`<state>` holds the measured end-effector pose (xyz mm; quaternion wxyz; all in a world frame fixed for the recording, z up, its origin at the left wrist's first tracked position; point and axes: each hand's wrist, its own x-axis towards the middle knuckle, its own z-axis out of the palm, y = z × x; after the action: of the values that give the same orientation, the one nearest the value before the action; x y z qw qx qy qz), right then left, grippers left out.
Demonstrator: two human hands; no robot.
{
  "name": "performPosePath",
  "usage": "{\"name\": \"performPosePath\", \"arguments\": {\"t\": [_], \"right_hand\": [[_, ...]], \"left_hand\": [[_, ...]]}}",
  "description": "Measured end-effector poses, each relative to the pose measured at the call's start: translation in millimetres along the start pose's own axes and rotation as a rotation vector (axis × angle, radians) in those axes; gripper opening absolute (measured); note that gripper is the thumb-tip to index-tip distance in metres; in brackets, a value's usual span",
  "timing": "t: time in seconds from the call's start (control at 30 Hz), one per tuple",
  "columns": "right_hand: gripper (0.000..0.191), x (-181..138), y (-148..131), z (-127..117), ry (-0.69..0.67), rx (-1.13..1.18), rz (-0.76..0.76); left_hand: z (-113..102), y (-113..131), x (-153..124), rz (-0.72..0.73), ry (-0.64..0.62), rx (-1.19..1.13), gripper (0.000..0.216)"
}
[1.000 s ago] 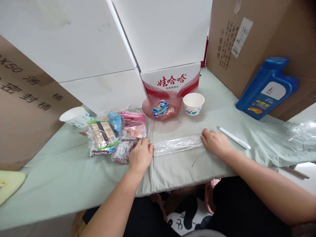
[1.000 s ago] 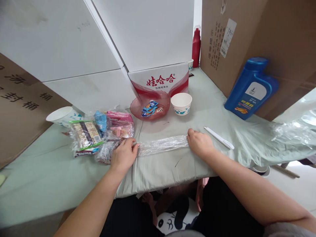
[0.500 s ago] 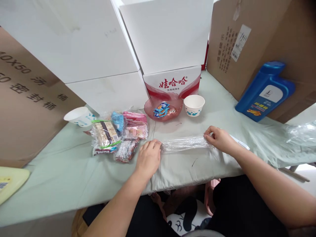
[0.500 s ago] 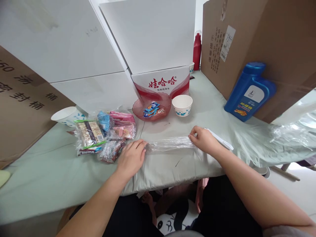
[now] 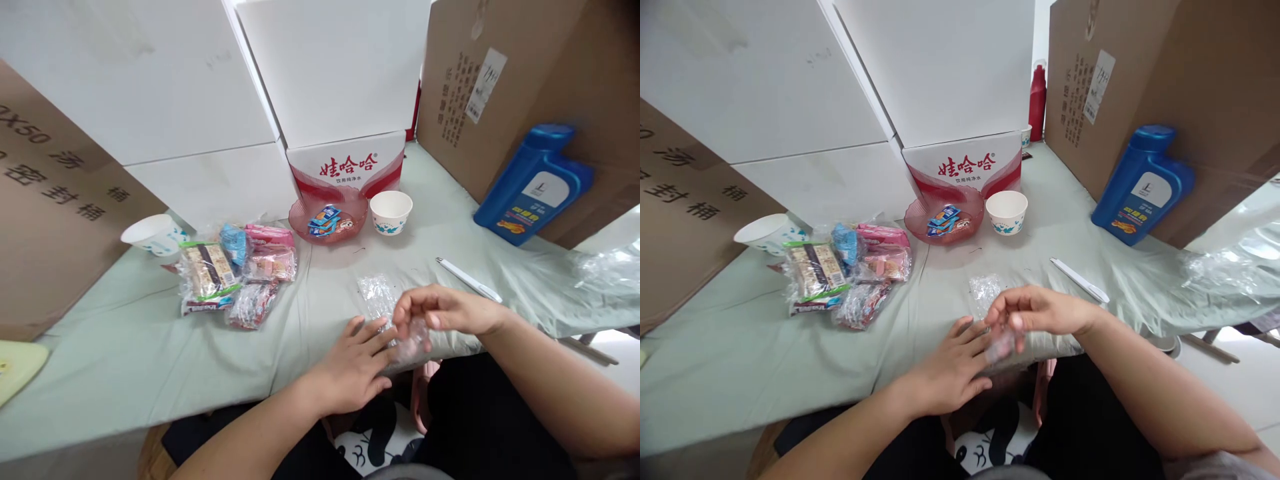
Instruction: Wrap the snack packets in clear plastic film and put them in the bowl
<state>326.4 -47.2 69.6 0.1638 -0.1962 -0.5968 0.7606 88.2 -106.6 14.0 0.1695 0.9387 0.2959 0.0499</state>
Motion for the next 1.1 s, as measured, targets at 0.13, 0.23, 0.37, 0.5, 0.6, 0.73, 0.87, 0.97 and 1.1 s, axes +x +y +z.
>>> {"name": "performPosePath", "arguments": {"t": [0.13, 0.23, 0.37, 0.5, 0.6, 0.73, 0.87, 0.97, 1.1], "right_hand": [[0.052, 28.2, 21.9, -12.6, 0.315, 0.161, -0.017], [0.046, 46.0, 37.0, -20.3, 0.464, 0.234, 0.03], [0.034, 54.9, 42.7, -23.3, 0.557, 0.281, 0.032], [0.026, 54.5, 39.1, -22.1, 0.581, 0.33, -0.041], [0.021, 57.6, 40.4, -21.7, 0.607, 0.352, -0.054], [0.024, 63.8, 46.5, -22.2, 0.591, 0.294, 0.014], [0.029, 64.4, 51.1, -22.7, 0.543, 0.2, 0.005], [0.036, 63.1, 53.0, -21.2, 0.517, 0.163, -0.009], [0.043, 61.6, 52.9, -18.5, 0.454, 0.141, -0.023]], "left_hand": [[-5.6, -3.6, -0.1, 0.005, -0.005, -0.049, 0.066], [-5.3, -6.5, -0.2, 0.001, -0.009, -0.061, 0.069], [-2.7, -10.5, -1.3, -0.03, -0.019, -0.048, 0.069], [-3.6, -12.7, -1.8, -0.054, -0.032, -0.069, 0.07], [-6.1, -13.2, -0.2, -0.072, -0.06, -0.068, 0.069], [-6.5, -13.0, 2.3, -0.06, -0.018, -0.071, 0.066], [-2.9, -15.2, 0.3, -0.084, 0.292, -0.141, 0.035], [-1.4, -20.2, -1.5, -0.146, 0.631, -0.109, 0.028], [0.8, -28.0, 1.0, -0.096, 0.612, 0.096, 0.04]]}}
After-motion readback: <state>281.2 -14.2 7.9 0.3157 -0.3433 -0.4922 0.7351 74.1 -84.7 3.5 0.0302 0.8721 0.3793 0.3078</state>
